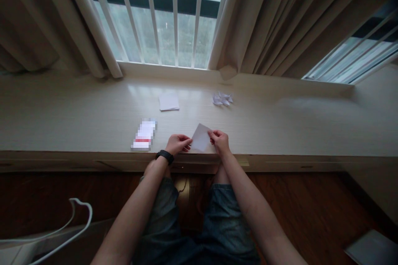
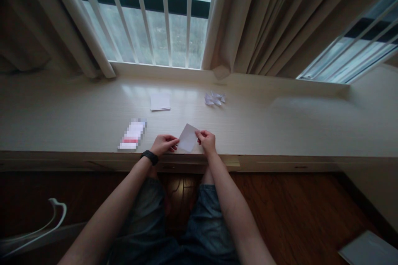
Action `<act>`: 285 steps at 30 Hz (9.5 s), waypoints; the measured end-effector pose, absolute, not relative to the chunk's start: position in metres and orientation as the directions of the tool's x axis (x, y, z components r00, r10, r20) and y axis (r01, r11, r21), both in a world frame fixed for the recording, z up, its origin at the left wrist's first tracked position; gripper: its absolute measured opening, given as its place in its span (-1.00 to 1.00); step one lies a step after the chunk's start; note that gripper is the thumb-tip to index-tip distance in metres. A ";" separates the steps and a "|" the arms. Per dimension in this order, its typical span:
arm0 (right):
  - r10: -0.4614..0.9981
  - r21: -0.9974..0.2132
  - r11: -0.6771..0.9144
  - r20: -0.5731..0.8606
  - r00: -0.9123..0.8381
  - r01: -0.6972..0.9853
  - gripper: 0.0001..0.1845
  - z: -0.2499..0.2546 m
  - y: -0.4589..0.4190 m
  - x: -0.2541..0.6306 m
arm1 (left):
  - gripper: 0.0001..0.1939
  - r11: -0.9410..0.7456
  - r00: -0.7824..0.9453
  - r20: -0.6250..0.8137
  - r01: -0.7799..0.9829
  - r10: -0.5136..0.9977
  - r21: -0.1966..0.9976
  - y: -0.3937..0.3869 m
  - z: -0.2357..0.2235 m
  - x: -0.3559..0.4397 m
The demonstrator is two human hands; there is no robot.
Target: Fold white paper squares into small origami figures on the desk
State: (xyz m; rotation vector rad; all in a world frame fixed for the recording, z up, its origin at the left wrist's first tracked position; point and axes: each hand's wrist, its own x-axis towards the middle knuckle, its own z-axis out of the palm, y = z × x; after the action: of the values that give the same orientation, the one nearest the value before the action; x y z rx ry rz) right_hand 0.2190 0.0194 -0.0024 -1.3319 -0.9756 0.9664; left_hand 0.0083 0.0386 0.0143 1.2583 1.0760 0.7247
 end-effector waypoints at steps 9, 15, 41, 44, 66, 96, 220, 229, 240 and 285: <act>0.996 -0.991 -0.067 -0.060 0.063 0.120 -0.55 0.004 0.022 0.213 | -0.44 0.147 0.243 -0.141 -0.003 0.960 0.989 0.039 0.009 0.011; 0.981 -0.965 -0.107 -0.063 0.183 0.241 -0.58 -0.001 0.026 0.205 | -0.21 -0.028 0.267 -0.012 0.147 0.964 0.989 0.037 0.001 0.012; 0.975 -0.998 -0.038 -0.049 0.218 -0.056 -0.41 -0.010 0.034 0.188 | -0.50 -0.096 0.297 0.032 0.205 0.954 0.974 0.036 0.002 0.012; 0.980 -0.997 -0.063 -0.069 0.186 -0.039 -0.41 -0.009 0.032 0.189 | -0.50 -0.081 0.271 0.030 0.179 0.962 0.980 0.037 -0.002 0.013; 0.999 -0.990 0.011 0.005 0.047 -0.143 -0.51 0.008 0.022 0.184 | -0.59 0.202 0.392 -0.148 -0.099 0.908 0.974 0.041 0.009 0.010; 0.999 -0.995 -0.028 -0.031 0.033 -0.093 -0.35 0.003 0.021 0.201 | -0.56 0.349 0.248 -0.302 -0.178 0.921 0.920 0.057 0.007 0.001; 0.990 -0.998 0.065 0.066 0.123 0.014 -0.67 -0.008 0.025 0.201 | -0.53 -0.010 0.268 -0.002 0.042 0.963 0.999 0.041 0.006 0.008; 0.991 -0.973 0.115 0.098 -0.094 0.199 -0.67 0.002 0.022 0.202 | -0.51 -0.042 0.402 0.002 0.090 0.916 0.995 0.057 0.016 0.013; 0.997 -0.978 0.073 0.069 -0.029 0.196 -0.62 0.001 0.028 0.200 | -0.55 0.102 0.383 -0.113 0.050 0.917 0.994 0.059 0.011 0.014; 0.996 -0.987 -0.045 -0.032 0.085 0.155 -0.59 0.001 0.027 0.200 | -0.54 0.183 0.341 -0.159 -0.038 0.927 0.982 0.055 0.012 0.015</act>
State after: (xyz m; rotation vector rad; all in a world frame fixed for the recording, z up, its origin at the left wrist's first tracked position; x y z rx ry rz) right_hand 0.1997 0.0268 0.0015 -1.3906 -1.2427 1.0976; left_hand 0.0149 0.0549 0.0117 1.1762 0.9854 0.8651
